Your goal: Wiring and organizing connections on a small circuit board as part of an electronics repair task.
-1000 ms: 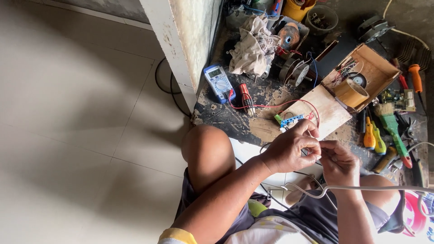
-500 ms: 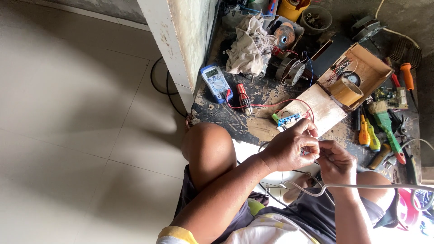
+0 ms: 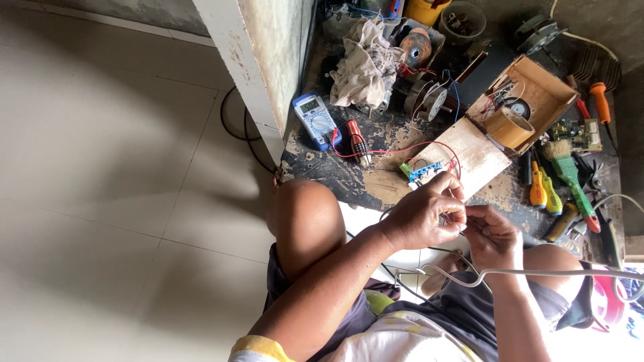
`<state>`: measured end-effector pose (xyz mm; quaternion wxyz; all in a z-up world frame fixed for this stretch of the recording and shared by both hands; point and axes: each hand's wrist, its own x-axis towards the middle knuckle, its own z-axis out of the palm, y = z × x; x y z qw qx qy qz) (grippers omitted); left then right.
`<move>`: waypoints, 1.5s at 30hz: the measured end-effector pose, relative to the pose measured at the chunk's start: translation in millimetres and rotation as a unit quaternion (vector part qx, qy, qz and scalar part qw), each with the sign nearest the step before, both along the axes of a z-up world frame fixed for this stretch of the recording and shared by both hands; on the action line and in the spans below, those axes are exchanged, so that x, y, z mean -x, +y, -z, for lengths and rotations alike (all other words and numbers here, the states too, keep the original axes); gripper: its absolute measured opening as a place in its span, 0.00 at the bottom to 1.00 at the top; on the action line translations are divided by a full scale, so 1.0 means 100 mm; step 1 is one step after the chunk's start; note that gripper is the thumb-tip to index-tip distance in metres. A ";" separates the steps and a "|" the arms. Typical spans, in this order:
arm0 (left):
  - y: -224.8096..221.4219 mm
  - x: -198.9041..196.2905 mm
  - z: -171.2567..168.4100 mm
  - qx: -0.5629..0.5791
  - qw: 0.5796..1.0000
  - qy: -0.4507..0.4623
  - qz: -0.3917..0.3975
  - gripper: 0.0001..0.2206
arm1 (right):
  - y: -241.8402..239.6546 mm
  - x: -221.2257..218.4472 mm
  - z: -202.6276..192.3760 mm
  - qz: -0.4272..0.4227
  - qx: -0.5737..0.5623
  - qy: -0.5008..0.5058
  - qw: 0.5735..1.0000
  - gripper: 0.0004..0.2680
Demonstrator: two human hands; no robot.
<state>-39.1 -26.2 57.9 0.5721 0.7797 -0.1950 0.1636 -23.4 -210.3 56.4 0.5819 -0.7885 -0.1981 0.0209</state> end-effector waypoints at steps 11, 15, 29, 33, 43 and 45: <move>0.03 0.06 0.00 -0.014 0.999 0.025 0.031 0.06 | -0.03 0.01 0.07 0.013 -0.005 0.011 1.000 0.07; 0.03 0.07 0.01 -0.013 0.999 0.035 0.036 0.06 | -0.04 0.01 0.04 0.010 0.012 0.019 1.000 0.07; -0.02 0.07 0.03 -0.030 0.998 0.050 0.040 0.05 | -0.12 0.08 0.08 0.009 -0.036 0.053 0.998 0.07; -0.04 0.07 0.01 -0.026 0.998 0.051 0.039 0.06 | -0.12 0.08 0.08 0.010 -0.037 0.048 0.998 0.06; -0.05 0.08 0.00 -0.001 0.998 0.051 0.048 0.05 | -0.11 0.10 0.10 0.016 -0.060 0.055 0.997 0.05; -0.06 0.07 0.01 0.024 0.998 0.052 0.030 0.04 | -0.12 0.09 0.15 0.016 -0.074 0.084 0.994 0.06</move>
